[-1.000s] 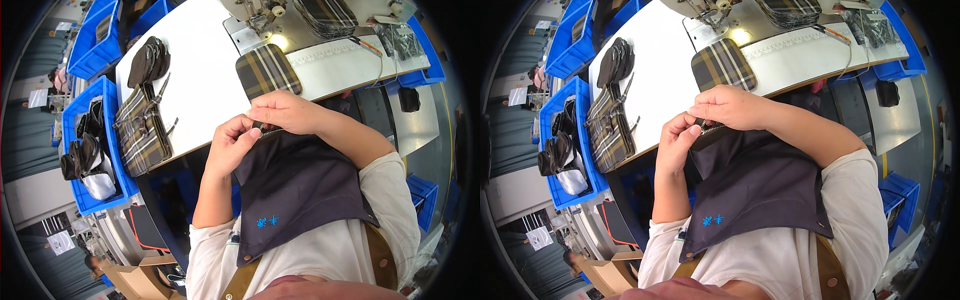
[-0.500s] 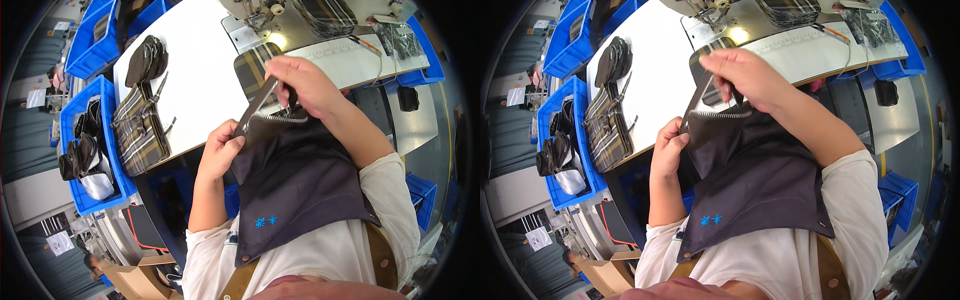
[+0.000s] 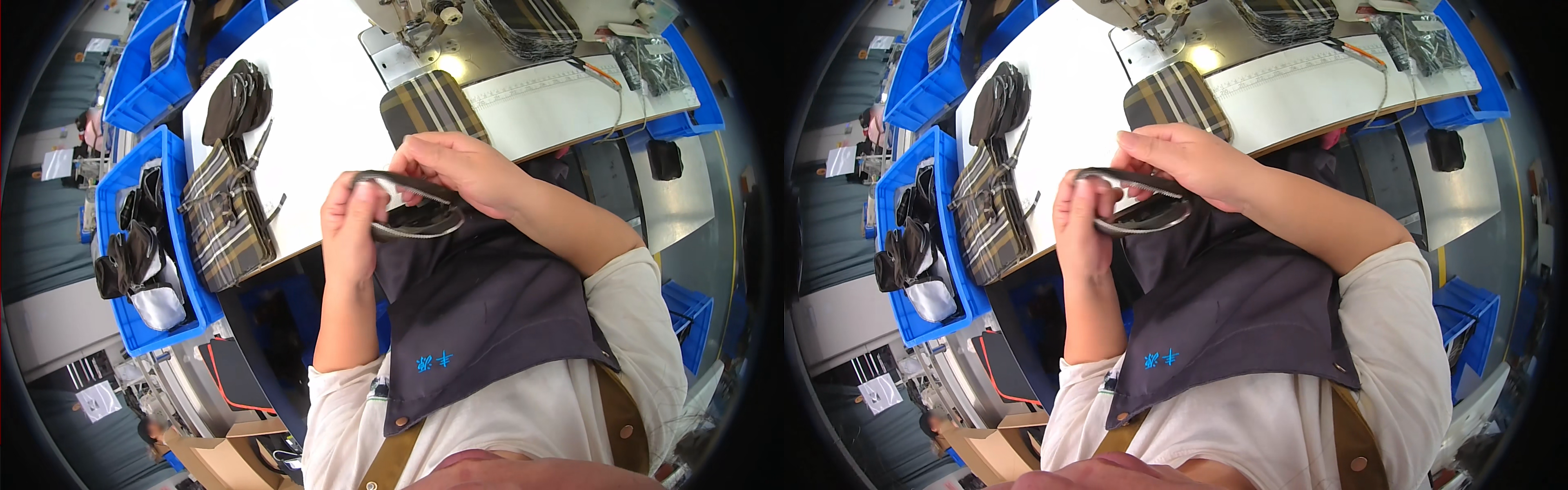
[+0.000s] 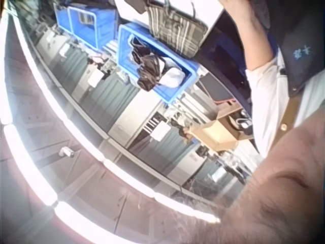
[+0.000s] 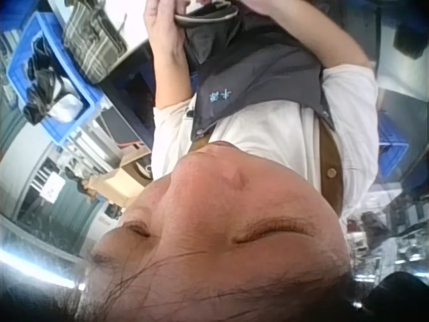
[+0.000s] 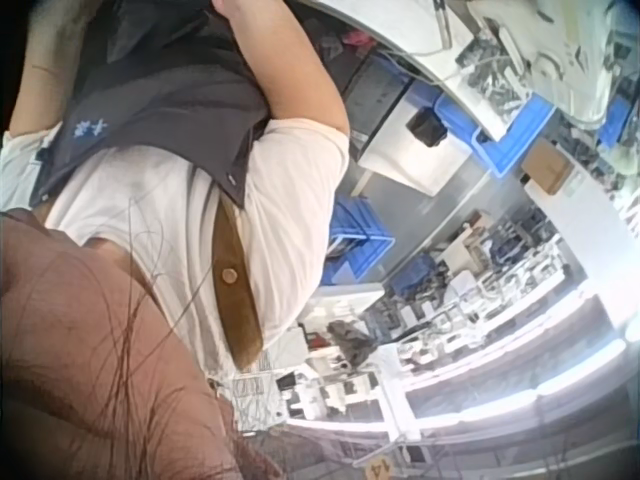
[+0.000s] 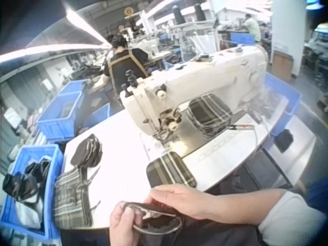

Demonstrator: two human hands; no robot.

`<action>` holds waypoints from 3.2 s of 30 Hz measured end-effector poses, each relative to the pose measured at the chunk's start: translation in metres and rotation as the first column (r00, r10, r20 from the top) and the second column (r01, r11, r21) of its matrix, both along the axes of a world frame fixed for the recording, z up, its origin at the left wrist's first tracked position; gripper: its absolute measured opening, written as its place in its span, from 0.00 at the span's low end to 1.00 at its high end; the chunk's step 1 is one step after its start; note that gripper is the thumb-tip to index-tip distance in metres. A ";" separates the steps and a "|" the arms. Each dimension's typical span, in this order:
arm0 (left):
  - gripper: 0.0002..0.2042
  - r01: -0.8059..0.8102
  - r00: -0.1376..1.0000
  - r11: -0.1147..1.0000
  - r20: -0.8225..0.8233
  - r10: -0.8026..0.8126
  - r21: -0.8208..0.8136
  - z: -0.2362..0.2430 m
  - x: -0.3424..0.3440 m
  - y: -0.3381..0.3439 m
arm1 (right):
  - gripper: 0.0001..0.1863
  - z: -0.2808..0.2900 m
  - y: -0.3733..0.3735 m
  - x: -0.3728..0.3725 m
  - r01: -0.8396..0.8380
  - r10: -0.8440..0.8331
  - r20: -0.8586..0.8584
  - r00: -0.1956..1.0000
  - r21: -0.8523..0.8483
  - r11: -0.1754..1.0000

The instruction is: The person operates an industrial sewing machine to stitch a zipper onto a small dark pouch. They guide the fabric under the needle, pause to adjust the alignment, and continue sewing. After completing the seam, they remove the pouch, briefly inspect the zipper, and place it into a blue bin before picking up another pouch to repeat the process.

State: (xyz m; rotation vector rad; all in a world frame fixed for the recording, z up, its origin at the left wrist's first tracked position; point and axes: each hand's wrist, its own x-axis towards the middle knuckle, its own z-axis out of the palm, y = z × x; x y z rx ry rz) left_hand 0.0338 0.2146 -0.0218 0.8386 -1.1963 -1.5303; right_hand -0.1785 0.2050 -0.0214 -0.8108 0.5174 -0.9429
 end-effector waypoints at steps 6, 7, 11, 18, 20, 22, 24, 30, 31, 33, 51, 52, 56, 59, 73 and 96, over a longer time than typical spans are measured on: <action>0.15 -0.079 0.919 0.993 -0.380 0.105 0.082 -0.015 0.019 -0.009 | 0.21 -0.027 0.029 -0.016 -0.106 0.100 -0.171 0.980 -0.026 0.994; 0.16 -0.059 0.910 0.992 -0.402 0.100 0.113 -0.018 0.024 -0.009 | 0.20 -0.026 0.031 -0.018 -0.162 0.153 -0.254 0.955 -0.016 0.987; 0.25 -0.061 0.956 0.951 -0.256 0.143 0.304 -0.010 0.024 -0.006 | 0.17 -0.017 0.030 -0.024 -0.128 0.005 -0.470 0.882 -0.230 0.965; 0.16 0.236 0.950 0.971 0.201 -0.239 0.036 0.004 0.028 -0.018 | 0.18 -0.015 0.030 -0.025 -0.129 -0.131 -0.610 0.781 -0.364 0.922; 0.08 0.199 0.962 0.979 0.180 -0.205 0.050 0.007 0.020 -0.016 | 0.19 -0.017 0.032 -0.021 -0.068 -0.156 -0.588 0.793 -0.340 0.938; 0.08 0.116 0.965 0.993 0.237 -0.112 -0.005 0.002 0.014 -0.014 | 0.18 -0.020 0.031 -0.022 -0.086 -0.140 -0.618 0.773 -0.321 0.943; 0.07 0.040 0.962 0.998 0.273 -0.027 -0.044 0.000 0.012 -0.015 | 0.17 -0.020 0.031 -0.024 -0.058 -0.137 -0.586 0.799 -0.302 0.952; 0.08 -0.053 0.958 0.996 0.278 0.070 -0.070 0.005 0.010 -0.031 | 0.12 -0.027 0.028 -0.036 0.110 -0.202 -0.295 0.934 -0.300 0.948; 0.07 -0.040 0.962 0.997 0.267 0.055 -0.060 0.005 0.012 -0.035 | 0.13 -0.027 0.027 -0.039 0.122 -0.217 -0.291 0.932 -0.314 0.942; 0.07 -0.025 0.967 0.999 0.252 0.036 -0.043 0.009 0.022 -0.044 | 0.13 -0.023 0.020 -0.047 0.135 -0.237 -0.274 0.932 -0.344 0.929; 0.18 0.611 0.750 0.792 0.319 -0.580 0.003 0.072 0.014 -0.191 | 0.32 -0.037 -0.112 -0.096 -0.804 -0.786 -0.587 0.192 -0.553 0.217; 0.17 0.633 0.719 0.774 0.360 -0.594 0.014 0.070 0.007 -0.199 | 0.32 -0.033 -0.112 -0.096 -0.817 -0.781 -0.596 0.186 -0.536 0.214; 0.10 0.599 0.599 0.796 0.613 -0.515 0.083 0.049 -0.042 -0.212 | 0.29 -0.035 -0.115 -0.093 -0.762 -0.800 -0.524 0.293 -0.633 0.136; 0.08 0.439 0.434 0.896 0.857 -0.277 0.067 0.015 -0.072 -0.209 | 0.19 -0.041 -0.114 -0.092 -0.758 -0.820 -0.457 0.346 -0.651 0.043; 0.11 0.518 0.388 0.845 0.917 -0.092 -0.134 -0.009 -0.070 -0.206 | 0.09 -0.034 -0.103 -0.092 -0.544 -0.892 -0.122 0.435 -0.825 -0.152; 0.09 0.587 0.302 0.798 0.952 -0.056 -0.139 0.003 -0.080 -0.192 | 0.18 -0.046 -0.085 -0.088 -0.653 -0.832 -0.272 0.484 -0.745 -0.136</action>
